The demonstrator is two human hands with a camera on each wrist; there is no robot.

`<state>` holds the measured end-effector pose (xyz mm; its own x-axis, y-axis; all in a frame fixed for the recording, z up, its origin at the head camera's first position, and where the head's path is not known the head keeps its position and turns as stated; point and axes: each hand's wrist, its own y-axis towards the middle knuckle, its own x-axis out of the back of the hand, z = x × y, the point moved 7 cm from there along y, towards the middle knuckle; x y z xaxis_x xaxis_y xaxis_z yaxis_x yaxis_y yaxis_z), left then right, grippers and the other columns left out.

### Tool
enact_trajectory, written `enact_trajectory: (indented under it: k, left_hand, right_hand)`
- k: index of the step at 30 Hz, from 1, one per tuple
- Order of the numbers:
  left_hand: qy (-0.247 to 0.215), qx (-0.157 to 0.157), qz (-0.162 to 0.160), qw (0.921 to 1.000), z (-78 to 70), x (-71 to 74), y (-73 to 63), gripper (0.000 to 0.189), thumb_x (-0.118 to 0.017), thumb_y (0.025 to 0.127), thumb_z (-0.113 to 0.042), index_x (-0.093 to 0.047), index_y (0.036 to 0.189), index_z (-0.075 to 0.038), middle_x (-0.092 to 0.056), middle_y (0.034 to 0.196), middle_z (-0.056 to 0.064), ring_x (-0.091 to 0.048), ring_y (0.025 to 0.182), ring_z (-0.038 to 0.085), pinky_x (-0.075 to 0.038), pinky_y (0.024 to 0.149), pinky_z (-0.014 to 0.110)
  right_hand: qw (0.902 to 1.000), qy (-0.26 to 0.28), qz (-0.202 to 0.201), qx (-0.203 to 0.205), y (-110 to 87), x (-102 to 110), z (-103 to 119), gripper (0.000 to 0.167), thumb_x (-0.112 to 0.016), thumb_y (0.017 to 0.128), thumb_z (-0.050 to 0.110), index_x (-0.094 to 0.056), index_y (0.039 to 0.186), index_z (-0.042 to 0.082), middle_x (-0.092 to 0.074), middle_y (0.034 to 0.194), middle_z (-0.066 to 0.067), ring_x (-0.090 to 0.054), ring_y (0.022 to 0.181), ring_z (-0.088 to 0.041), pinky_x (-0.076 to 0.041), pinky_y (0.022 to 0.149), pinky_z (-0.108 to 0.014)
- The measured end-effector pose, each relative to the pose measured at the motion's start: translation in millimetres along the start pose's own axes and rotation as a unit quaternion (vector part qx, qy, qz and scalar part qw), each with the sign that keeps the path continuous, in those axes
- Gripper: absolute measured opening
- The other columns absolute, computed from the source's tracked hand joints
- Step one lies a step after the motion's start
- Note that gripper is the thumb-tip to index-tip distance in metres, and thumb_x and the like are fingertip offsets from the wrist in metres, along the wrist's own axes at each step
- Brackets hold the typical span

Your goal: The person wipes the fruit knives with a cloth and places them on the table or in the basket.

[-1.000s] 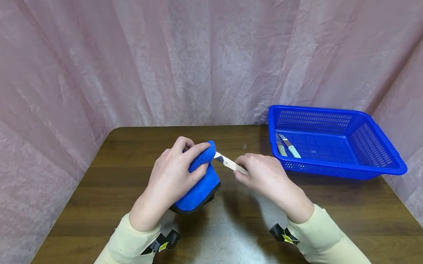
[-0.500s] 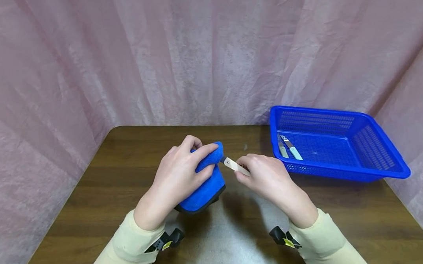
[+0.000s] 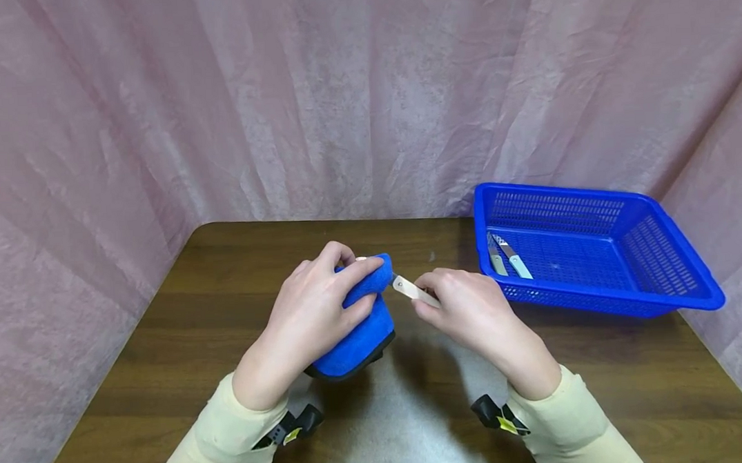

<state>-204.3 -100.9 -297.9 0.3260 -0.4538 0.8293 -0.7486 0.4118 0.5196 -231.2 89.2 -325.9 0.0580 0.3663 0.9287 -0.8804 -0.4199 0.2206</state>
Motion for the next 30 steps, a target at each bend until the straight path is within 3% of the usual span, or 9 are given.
enact_trajectory:
  k: [12, 23, 30]
  left_hand:
    - [0.011, -0.006, 0.005, 0.9999, 0.0, -2.6, -1.0, 0.043, -0.083, 0.097, -0.025, -0.078, 0.139, -0.023, -0.067, 0.119, 0.009, -0.070, 0.095, 0.023, -0.056, 0.083, 0.046]
    - [0.029, -0.013, 0.024, 0.9992, -2.0, -10.0, -2.0, 0.043, -0.085, 0.095, -0.026, -0.079, 0.138, -0.024, -0.066, 0.116, 0.009, -0.070, 0.083, 0.023, -0.056, 0.079, 0.043]
    - [0.031, -0.014, 0.024, 0.9992, -2.5, -9.2, -3.2, 0.042, -0.085, 0.095, -0.025, -0.080, 0.137, -0.023, -0.067, 0.117, 0.009, -0.072, 0.086, 0.023, -0.057, 0.079, 0.043]
  right_hand:
    - [0.9998, -0.004, -0.015, 0.014, -1.5, 4, 6, 0.005, -0.080, 0.095, 0.022, -0.083, 0.098, 0.019, -0.062, 0.076, 0.011, -0.055, 0.064, -0.011, -0.048, 0.057, -0.039]
    - [0.9996, -0.008, -0.020, 0.020, -5.6, 4, 9, 0.005, -0.080, 0.095, 0.021, -0.083, 0.099, 0.018, -0.063, 0.077, 0.010, -0.055, 0.064, -0.011, -0.048, 0.056, -0.038]
    - [0.9990, -0.012, -0.029, 0.033, -6.3, 7, 13, 0.005, -0.081, 0.095, 0.020, -0.083, 0.099, 0.017, -0.065, 0.079, 0.009, -0.057, 0.065, -0.011, -0.049, 0.057, -0.039]
